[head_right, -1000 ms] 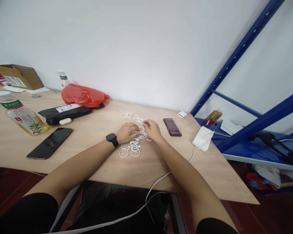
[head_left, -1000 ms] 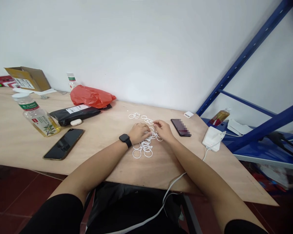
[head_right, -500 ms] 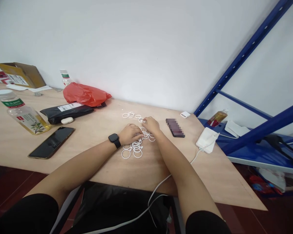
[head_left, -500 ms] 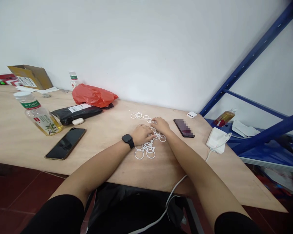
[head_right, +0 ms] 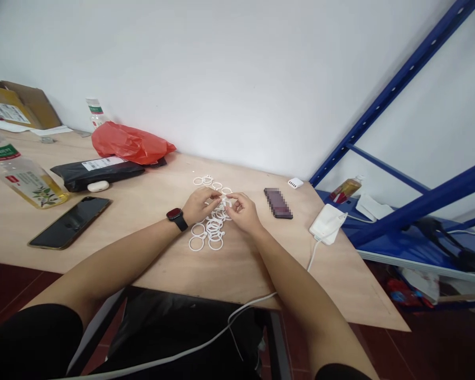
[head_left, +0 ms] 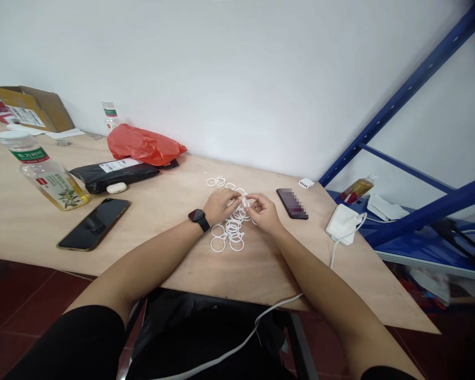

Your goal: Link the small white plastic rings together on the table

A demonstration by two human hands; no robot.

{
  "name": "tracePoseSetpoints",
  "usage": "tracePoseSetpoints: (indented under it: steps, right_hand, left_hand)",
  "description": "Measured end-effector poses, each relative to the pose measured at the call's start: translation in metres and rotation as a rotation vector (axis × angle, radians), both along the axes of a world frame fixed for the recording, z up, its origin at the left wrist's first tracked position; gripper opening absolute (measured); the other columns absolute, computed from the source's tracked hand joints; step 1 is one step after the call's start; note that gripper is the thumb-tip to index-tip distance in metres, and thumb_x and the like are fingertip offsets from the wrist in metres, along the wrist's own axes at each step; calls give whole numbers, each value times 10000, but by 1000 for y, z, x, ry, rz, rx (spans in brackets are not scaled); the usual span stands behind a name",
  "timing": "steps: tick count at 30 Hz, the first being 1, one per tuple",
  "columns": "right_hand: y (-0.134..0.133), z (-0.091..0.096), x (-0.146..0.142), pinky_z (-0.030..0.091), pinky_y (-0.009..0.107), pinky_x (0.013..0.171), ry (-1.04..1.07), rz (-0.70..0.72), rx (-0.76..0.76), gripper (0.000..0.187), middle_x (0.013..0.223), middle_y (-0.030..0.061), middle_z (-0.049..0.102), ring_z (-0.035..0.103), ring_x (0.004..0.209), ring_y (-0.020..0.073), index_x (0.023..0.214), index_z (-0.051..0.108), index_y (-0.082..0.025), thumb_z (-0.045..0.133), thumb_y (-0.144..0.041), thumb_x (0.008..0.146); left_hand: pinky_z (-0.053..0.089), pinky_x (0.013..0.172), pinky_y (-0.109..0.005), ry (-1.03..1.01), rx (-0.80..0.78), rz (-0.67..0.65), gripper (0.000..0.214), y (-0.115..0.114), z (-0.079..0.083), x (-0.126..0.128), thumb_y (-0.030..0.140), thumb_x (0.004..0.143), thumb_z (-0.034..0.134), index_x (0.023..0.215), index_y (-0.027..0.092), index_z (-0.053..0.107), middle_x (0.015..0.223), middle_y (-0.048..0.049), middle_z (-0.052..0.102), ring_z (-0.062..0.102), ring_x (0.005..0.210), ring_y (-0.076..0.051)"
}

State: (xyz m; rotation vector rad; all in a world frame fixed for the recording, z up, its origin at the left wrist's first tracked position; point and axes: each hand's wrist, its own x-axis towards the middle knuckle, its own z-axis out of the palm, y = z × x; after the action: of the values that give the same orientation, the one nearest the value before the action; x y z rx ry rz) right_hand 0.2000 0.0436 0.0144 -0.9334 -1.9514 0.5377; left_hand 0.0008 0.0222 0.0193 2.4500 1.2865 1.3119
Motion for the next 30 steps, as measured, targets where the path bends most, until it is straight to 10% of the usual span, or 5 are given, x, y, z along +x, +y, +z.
tracePoseSetpoints:
  steps: [20, 30]
  right_hand:
    - [-4, -1, -6, 508, 351, 857, -40, 153, 198, 213, 960, 54, 696, 636, 945, 195, 943, 697, -235, 515, -344, 963]
    - [22, -16, 7, 428, 402, 996, -221, -58, 136, 320, 1158, 93, 669, 578, 1105, 233, 1165, 651, -214, 455, -370, 966]
  left_hand:
    - [473, 768, -326, 30, 91, -112, 238, 2, -9, -1, 350, 966, 495, 873, 173, 626, 819, -57, 671, 597, 793, -175]
    - [444, 825, -363, 77, 69, -2, 187, 5, -11, 0, 306, 954, 515, 928, 174, 645, 887, -56, 692, 608, 855, -196]
